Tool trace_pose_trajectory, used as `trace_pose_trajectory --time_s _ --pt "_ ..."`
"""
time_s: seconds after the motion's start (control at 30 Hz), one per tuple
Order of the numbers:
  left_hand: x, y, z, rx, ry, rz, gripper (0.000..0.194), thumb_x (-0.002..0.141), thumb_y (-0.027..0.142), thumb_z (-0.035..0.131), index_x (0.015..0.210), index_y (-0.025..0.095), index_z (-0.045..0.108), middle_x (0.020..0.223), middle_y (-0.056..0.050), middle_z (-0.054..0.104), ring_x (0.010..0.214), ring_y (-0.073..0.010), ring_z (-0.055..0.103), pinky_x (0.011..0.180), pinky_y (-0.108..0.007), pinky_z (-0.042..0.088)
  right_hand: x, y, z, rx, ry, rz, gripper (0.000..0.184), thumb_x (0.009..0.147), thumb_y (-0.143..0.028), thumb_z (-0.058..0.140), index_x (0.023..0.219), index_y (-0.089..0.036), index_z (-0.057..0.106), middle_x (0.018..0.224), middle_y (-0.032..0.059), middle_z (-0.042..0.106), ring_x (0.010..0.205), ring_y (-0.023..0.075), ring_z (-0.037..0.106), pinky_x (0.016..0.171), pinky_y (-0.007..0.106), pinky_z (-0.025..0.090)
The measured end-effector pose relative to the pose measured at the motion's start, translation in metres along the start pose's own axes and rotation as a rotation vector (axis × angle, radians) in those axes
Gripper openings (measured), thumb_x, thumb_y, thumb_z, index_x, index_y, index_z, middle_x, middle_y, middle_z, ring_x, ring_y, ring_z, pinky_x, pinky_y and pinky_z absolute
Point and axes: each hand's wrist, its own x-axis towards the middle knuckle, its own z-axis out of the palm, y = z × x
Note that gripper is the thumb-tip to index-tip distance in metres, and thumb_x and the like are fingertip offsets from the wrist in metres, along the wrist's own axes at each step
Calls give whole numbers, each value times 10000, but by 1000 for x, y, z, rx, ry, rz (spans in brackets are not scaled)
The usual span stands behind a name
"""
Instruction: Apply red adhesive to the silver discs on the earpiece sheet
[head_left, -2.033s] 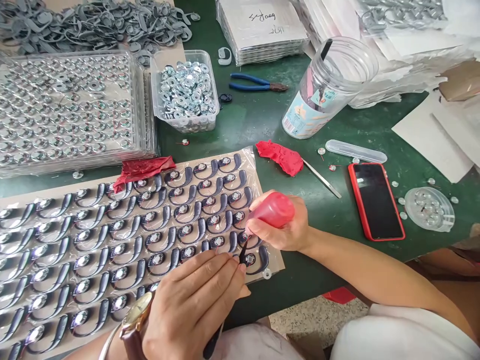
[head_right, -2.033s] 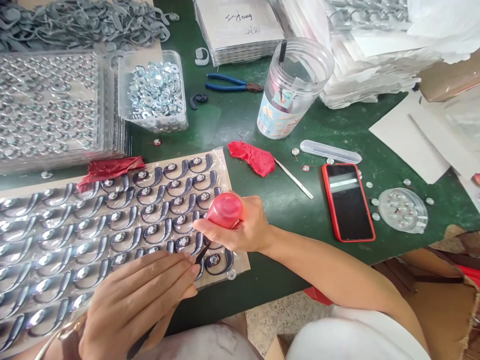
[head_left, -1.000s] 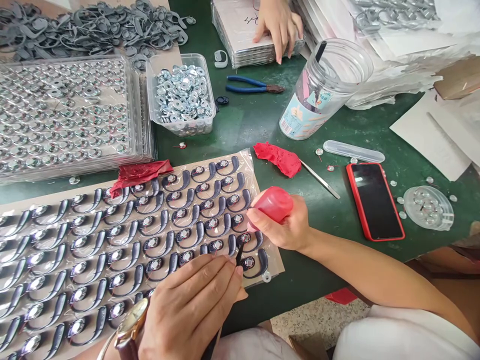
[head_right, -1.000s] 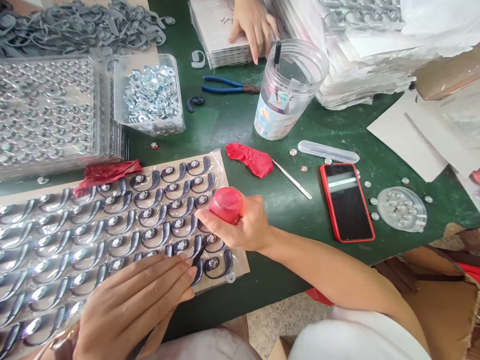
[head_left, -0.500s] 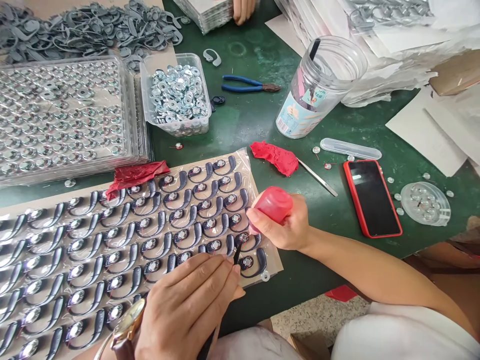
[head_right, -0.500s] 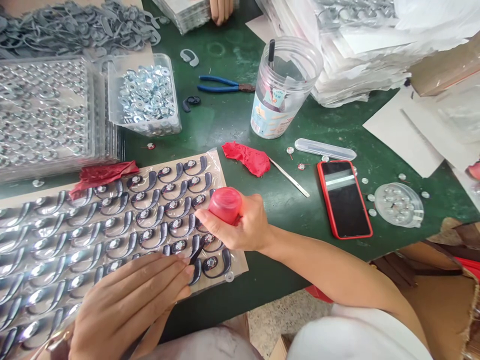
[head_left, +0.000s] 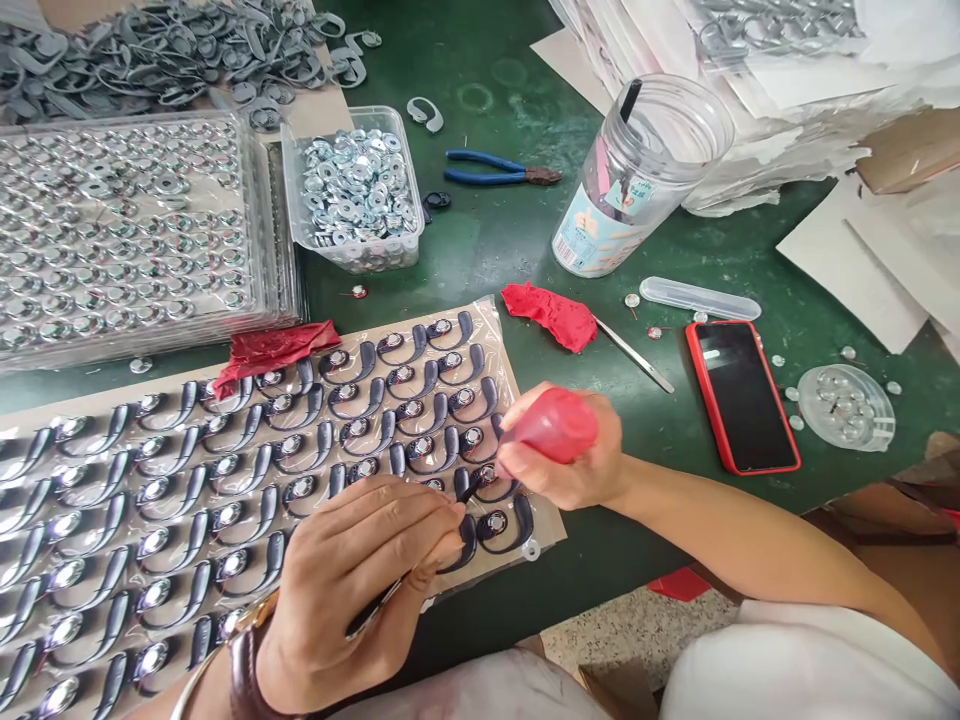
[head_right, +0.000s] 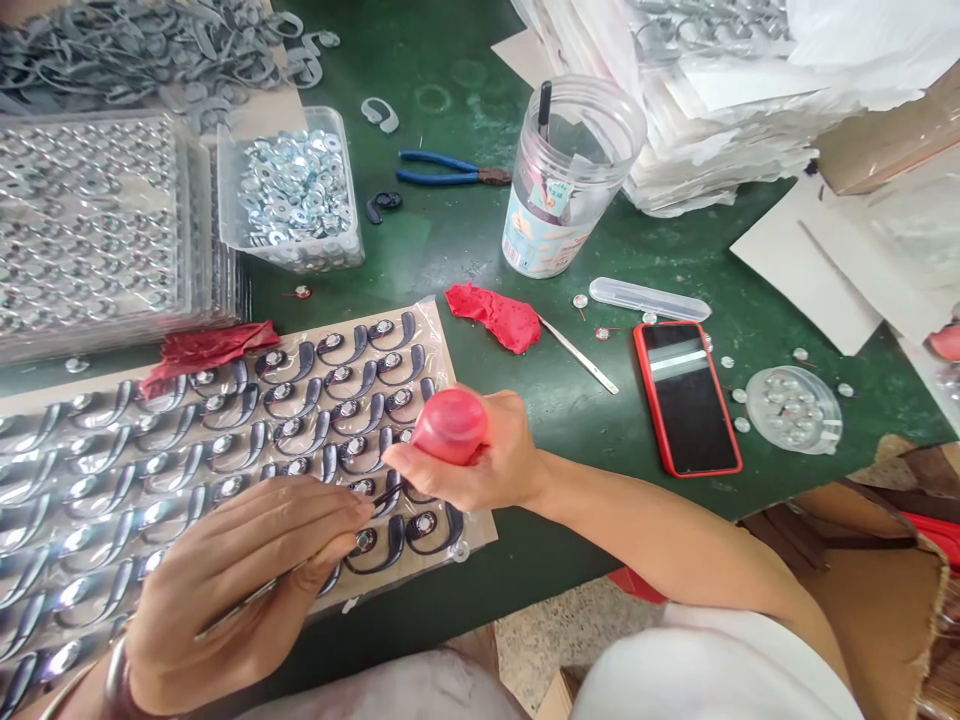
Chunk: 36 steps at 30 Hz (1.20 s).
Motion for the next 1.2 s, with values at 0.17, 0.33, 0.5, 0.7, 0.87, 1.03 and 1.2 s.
trace_pose_trajectory --time_s 0.17,0.33,0.5,0.7,0.87,1.03,1.2 --pt "-12 -2 0 113 -31 98 250 847 19 519 1032 72 680 995 -85 726 994 -184 668 905 -329 529 23 2 -2 201 -35 153 238 800 -357 717 673 -202 589 569 -16 607 501 127 604 479 266 525" --pt "-15 -9 2 269 -61 160 258 897 55 518 1104 79 670 1082 -75 716 1087 -208 643 986 -363 484 30 16 10 175 -14 128 243 825 -340 699 663 -199 585 531 -27 599 483 118 595 499 264 526" --pt "-14 -9 8 332 -52 224 229 930 136 512 1062 60 683 1061 -95 718 1085 -237 652 980 -381 520 25 21 13 136 -65 147 225 832 -347 679 684 -200 595 553 -17 622 507 125 618 508 257 534" --pt "-18 0 20 527 -81 395 276 927 103 430 1003 28 684 1067 -148 708 1059 -257 671 1104 -415 421 30 11 15 4 -49 -37 186 796 -331 694 694 -201 610 516 -17 625 477 130 614 490 254 523" --pt "-15 5 20 593 -127 419 308 933 83 383 970 21 682 988 -142 726 973 -249 702 1118 -429 394 31 12 17 -129 -9 -236 219 771 -318 726 641 -200 596 532 -7 633 493 139 623 451 246 505" --pt "-17 3 21 568 -95 424 307 925 96 389 986 14 678 999 -160 719 995 -263 697 1117 -447 395 31 15 17 -146 -9 -233 187 807 -289 706 663 -200 628 552 2 668 511 144 638 507 267 543" --pt "-20 -2 23 548 -75 422 293 925 118 412 1005 13 673 1022 -162 714 1045 -273 680 1134 -455 377 30 14 16 -57 20 -145 179 773 -284 732 669 -212 607 551 16 670 527 170 643 510 296 543"
